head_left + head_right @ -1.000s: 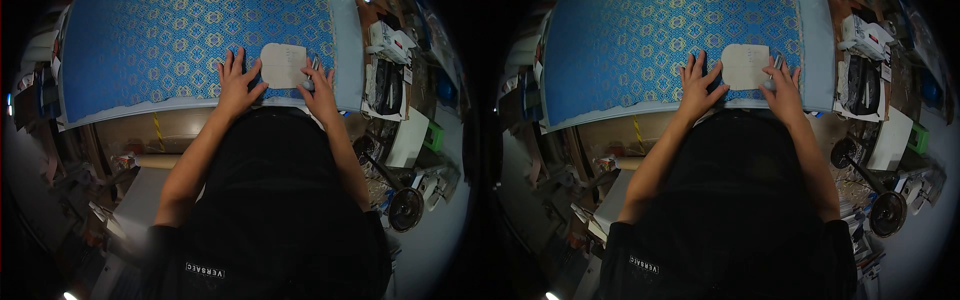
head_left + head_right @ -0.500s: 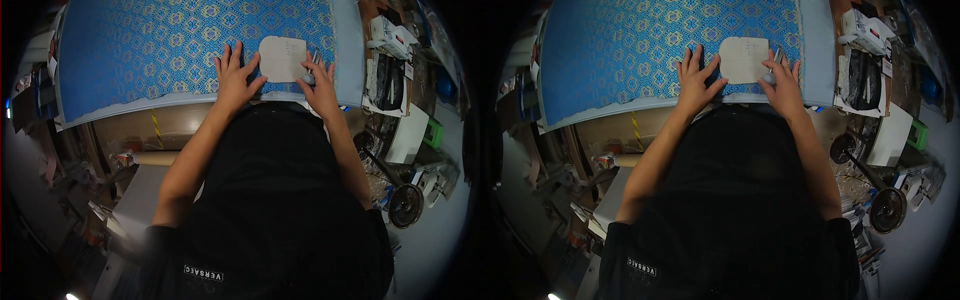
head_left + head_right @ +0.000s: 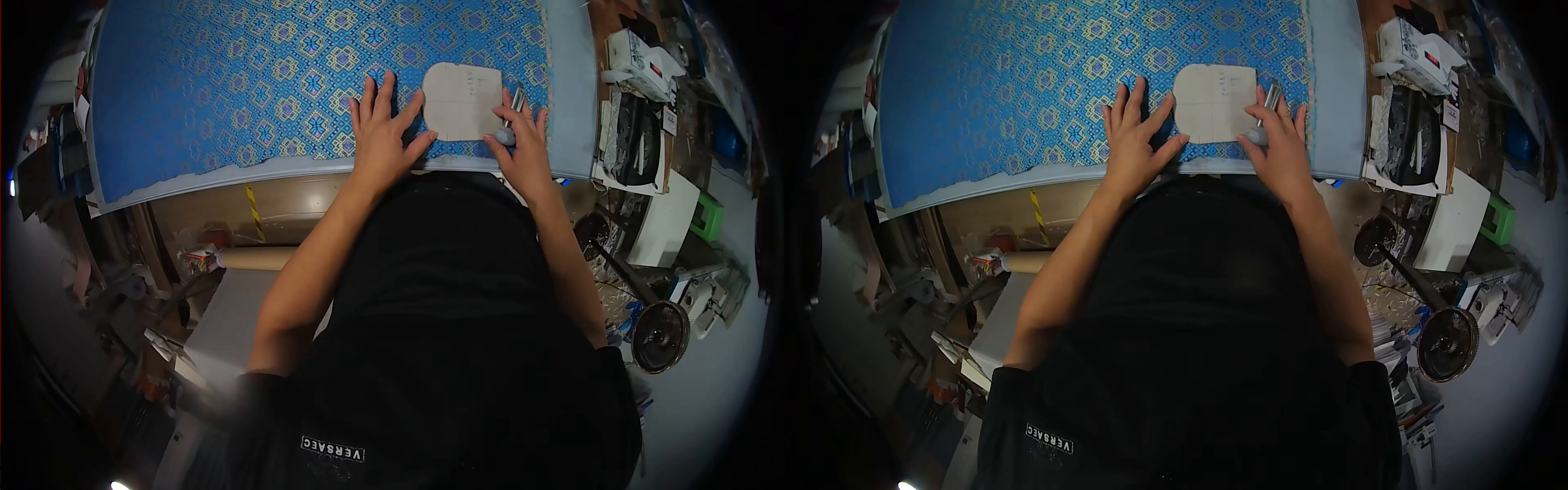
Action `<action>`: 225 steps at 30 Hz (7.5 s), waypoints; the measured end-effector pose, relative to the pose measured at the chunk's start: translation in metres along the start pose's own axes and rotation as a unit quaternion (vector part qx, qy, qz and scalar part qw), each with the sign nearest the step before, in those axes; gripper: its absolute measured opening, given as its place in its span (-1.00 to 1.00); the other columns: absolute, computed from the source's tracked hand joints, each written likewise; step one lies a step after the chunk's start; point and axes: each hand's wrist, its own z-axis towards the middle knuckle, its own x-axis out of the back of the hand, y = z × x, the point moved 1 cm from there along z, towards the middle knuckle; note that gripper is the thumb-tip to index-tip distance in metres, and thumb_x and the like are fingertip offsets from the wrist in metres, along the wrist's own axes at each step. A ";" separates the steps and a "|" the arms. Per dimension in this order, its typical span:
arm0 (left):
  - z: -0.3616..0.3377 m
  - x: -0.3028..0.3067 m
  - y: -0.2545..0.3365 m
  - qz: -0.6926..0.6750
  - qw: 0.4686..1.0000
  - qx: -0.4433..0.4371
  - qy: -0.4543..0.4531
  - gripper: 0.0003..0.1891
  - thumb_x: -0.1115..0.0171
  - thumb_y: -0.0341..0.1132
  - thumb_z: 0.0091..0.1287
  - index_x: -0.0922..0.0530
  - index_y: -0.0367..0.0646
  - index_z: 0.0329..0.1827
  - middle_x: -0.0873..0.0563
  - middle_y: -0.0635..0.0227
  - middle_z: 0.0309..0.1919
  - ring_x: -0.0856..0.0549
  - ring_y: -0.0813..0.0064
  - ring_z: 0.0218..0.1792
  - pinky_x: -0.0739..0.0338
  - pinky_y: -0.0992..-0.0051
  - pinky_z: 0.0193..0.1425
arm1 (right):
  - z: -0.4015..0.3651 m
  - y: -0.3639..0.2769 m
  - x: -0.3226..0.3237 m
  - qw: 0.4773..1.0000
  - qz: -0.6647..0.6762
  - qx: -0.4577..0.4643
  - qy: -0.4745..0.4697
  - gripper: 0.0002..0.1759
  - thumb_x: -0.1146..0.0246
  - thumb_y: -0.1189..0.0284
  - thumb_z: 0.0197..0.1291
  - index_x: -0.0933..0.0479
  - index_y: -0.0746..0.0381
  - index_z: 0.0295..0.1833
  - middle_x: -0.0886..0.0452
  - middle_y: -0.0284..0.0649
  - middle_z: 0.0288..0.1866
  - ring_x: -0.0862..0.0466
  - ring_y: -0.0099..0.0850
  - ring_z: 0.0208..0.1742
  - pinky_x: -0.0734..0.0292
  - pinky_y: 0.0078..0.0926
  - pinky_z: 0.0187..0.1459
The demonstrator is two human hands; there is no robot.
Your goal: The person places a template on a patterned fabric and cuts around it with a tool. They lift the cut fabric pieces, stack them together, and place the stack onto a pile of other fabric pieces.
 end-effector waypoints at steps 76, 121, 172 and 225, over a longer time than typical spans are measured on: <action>0.004 0.005 0.003 0.003 0.998 0.008 -0.055 -0.23 -0.49 -0.02 0.28 -0.44 0.15 0.58 -0.04 -0.06 0.70 0.07 -0.19 0.70 0.29 -0.42 0.60 | 0.000 0.005 0.001 0.999 -0.028 0.028 0.005 -0.50 -0.50 0.31 0.19 -0.52 0.10 0.21 -0.45 -0.18 0.58 -0.27 -0.06 0.65 0.10 0.19 0.64; 0.008 0.012 0.009 -0.003 0.995 0.032 -0.092 -0.19 -0.53 -0.08 0.26 -0.39 0.15 0.60 0.00 -0.10 0.70 0.07 -0.23 0.69 0.29 -0.41 0.58 | 0.001 0.003 0.003 1.000 0.000 0.015 -0.001 -0.48 -0.54 0.34 0.15 -0.52 0.14 0.19 -0.51 -0.08 0.52 -0.32 0.06 0.62 0.08 0.28 0.62; 0.070 -0.008 0.090 0.311 0.930 -0.137 -0.140 -0.15 -0.42 0.21 0.25 -0.42 0.05 0.57 -0.44 -0.12 0.46 -0.61 -0.33 0.12 -0.75 0.11 -0.11 | -0.036 -0.048 0.031 0.976 0.051 -0.184 0.103 -0.80 -0.39 0.41 0.28 -0.50 0.21 -0.15 -0.66 0.01 -0.43 -0.69 0.11 -0.39 -0.51 -0.03 -0.41; 0.065 -0.025 0.138 0.214 0.959 0.150 -0.108 -0.36 -0.24 -0.30 0.36 -0.43 0.20 0.56 -0.41 -0.03 0.49 -0.41 -0.33 0.42 -0.26 -0.13 0.54 | 0.146 0.034 0.098 0.949 0.038 0.147 -0.276 -0.80 -0.45 0.52 0.28 -0.56 0.32 -0.12 -0.80 -0.09 -0.12 -0.82 -0.18 -0.09 -0.64 -0.36 -0.11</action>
